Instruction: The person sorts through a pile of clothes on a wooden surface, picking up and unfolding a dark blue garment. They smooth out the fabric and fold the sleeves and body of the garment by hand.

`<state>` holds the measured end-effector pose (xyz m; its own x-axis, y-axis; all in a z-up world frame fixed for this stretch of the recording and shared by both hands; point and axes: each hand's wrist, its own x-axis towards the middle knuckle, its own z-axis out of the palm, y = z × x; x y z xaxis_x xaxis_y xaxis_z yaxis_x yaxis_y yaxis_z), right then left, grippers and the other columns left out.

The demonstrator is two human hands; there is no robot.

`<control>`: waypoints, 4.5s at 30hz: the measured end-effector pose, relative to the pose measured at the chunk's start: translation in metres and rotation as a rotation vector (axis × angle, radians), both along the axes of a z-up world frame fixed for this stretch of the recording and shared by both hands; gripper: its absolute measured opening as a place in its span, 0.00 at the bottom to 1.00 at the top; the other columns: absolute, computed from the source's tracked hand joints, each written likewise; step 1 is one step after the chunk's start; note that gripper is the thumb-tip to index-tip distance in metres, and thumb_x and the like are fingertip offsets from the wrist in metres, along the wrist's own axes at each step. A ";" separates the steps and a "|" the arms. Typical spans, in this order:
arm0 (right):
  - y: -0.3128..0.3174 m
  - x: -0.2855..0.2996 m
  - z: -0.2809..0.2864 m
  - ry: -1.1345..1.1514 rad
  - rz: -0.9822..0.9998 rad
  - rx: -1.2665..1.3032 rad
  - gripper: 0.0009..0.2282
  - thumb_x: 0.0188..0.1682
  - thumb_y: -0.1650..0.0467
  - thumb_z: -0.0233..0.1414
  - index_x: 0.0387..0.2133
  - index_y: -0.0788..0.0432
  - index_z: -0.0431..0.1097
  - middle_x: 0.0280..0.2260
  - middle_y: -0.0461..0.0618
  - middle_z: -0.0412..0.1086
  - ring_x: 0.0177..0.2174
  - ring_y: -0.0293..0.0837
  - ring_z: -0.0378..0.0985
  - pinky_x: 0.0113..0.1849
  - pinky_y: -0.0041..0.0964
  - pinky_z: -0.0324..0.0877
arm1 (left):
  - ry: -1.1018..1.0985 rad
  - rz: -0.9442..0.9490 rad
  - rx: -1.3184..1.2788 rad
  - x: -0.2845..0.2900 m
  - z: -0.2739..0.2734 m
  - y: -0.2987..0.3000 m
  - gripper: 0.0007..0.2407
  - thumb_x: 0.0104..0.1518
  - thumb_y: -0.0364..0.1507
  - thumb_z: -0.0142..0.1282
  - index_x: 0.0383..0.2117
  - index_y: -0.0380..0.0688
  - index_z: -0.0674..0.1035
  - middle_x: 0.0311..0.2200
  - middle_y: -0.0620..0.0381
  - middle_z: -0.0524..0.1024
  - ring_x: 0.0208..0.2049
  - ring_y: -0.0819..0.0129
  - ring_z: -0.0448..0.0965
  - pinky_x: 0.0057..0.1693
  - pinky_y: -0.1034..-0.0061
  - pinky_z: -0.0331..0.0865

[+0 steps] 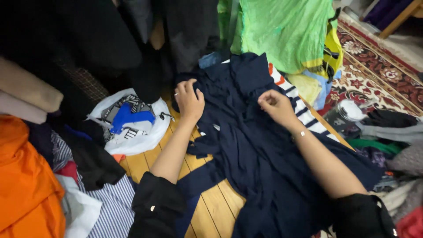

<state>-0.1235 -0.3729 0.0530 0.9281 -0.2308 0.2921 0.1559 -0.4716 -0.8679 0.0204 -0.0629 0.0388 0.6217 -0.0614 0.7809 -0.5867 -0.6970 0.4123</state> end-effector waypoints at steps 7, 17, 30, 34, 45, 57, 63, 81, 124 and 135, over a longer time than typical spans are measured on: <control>-0.045 0.103 -0.030 0.010 -0.153 -0.546 0.06 0.47 0.70 0.62 0.36 0.55 0.76 0.30 0.46 0.70 0.31 0.43 0.79 0.33 0.35 0.76 | -0.032 -0.228 -0.019 0.044 -0.033 -0.013 0.10 0.57 0.22 0.49 0.43 0.50 0.76 0.34 0.53 0.71 0.38 0.50 0.76 0.47 0.61 0.72; -0.006 0.155 0.005 0.417 -0.359 -0.865 0.17 0.54 0.65 0.54 0.51 0.61 0.60 0.43 0.67 0.69 0.42 0.70 0.79 0.43 0.64 0.74 | 0.484 0.128 -0.115 0.085 -0.052 -0.009 0.20 0.62 0.29 0.48 0.62 0.43 0.69 0.59 0.34 0.64 0.48 0.37 0.80 0.50 0.49 0.78; -0.018 0.251 -0.056 0.459 -0.350 -0.762 0.13 0.55 0.56 0.51 0.51 0.36 0.71 0.38 0.54 0.78 0.40 0.61 0.82 0.40 0.55 0.77 | 0.539 0.189 -0.022 0.086 -0.077 -0.022 0.16 0.59 0.37 0.56 0.53 0.52 0.76 0.55 0.52 0.72 0.38 0.43 0.84 0.43 0.48 0.79; -0.005 0.226 -0.043 0.352 -0.438 -0.674 0.09 0.58 0.61 0.43 0.45 0.45 0.68 0.34 0.58 0.77 0.37 0.64 0.82 0.39 0.58 0.75 | 0.556 0.213 0.056 0.086 -0.068 -0.024 0.16 0.59 0.47 0.51 0.32 0.49 0.78 0.28 0.55 0.83 0.30 0.49 0.86 0.37 0.56 0.79; -0.021 0.236 -0.072 0.248 -0.052 -0.646 0.20 0.59 0.53 0.45 0.61 0.42 0.62 0.56 0.49 0.71 0.60 0.51 0.68 0.63 0.54 0.48 | 0.489 0.045 -0.196 0.081 -0.064 -0.014 0.15 0.66 0.31 0.41 0.58 0.43 0.69 0.37 0.40 0.81 0.40 0.43 0.83 0.44 0.56 0.79; 0.022 0.058 0.034 0.583 0.215 -0.717 0.36 0.53 0.43 0.38 0.73 0.36 0.39 0.73 0.51 0.32 0.71 0.56 0.33 0.63 0.74 0.26 | 0.905 -0.205 0.696 0.038 0.020 -0.005 0.28 0.66 0.45 0.32 0.74 0.63 0.47 0.72 0.40 0.49 0.70 0.37 0.53 0.73 0.48 0.43; 0.059 -0.030 0.059 0.601 0.281 -0.766 0.34 0.55 0.47 0.38 0.73 0.40 0.38 0.73 0.58 0.27 0.70 0.63 0.31 0.61 0.78 0.26 | 0.220 -0.537 0.287 0.022 -0.041 0.027 0.13 0.66 0.28 0.46 0.53 0.47 0.81 0.47 0.43 0.80 0.52 0.47 0.78 0.58 0.60 0.71; 0.131 -0.107 0.037 -0.099 -0.114 -0.798 0.19 0.45 0.61 0.62 0.49 0.51 0.73 0.47 0.53 0.66 0.48 0.59 0.75 0.47 0.52 0.71 | 0.190 -0.537 0.310 -0.189 -0.004 0.158 0.05 0.61 0.33 0.56 0.36 0.52 0.82 0.31 0.58 0.70 0.37 0.56 0.77 0.47 0.66 0.74; -0.157 0.008 -0.057 0.362 -0.517 -0.501 0.17 0.47 0.64 0.59 0.49 0.54 0.76 0.36 0.52 0.78 0.43 0.57 0.80 0.45 0.53 0.73 | 1.621 -0.631 -1.111 -0.141 -0.061 0.021 0.13 0.65 0.36 0.57 0.47 0.42 0.75 0.50 0.39 0.75 0.52 0.46 0.79 0.51 0.44 0.75; 0.048 -0.060 0.001 0.520 -0.214 -0.710 0.26 0.59 0.61 0.40 0.71 0.46 0.46 0.71 0.58 0.43 0.70 0.61 0.39 0.59 0.84 0.31 | 1.283 -1.312 -1.153 -0.183 0.035 0.032 0.34 0.61 0.17 0.50 0.73 0.62 0.52 0.65 0.34 0.62 0.58 0.48 0.73 0.53 0.53 0.76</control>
<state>-0.1837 -0.3254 0.0537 0.9406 -0.3393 -0.0122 -0.3272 -0.8966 -0.2984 -0.1629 -0.0305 0.0741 0.7004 -0.7095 0.0778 0.4729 0.5430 0.6940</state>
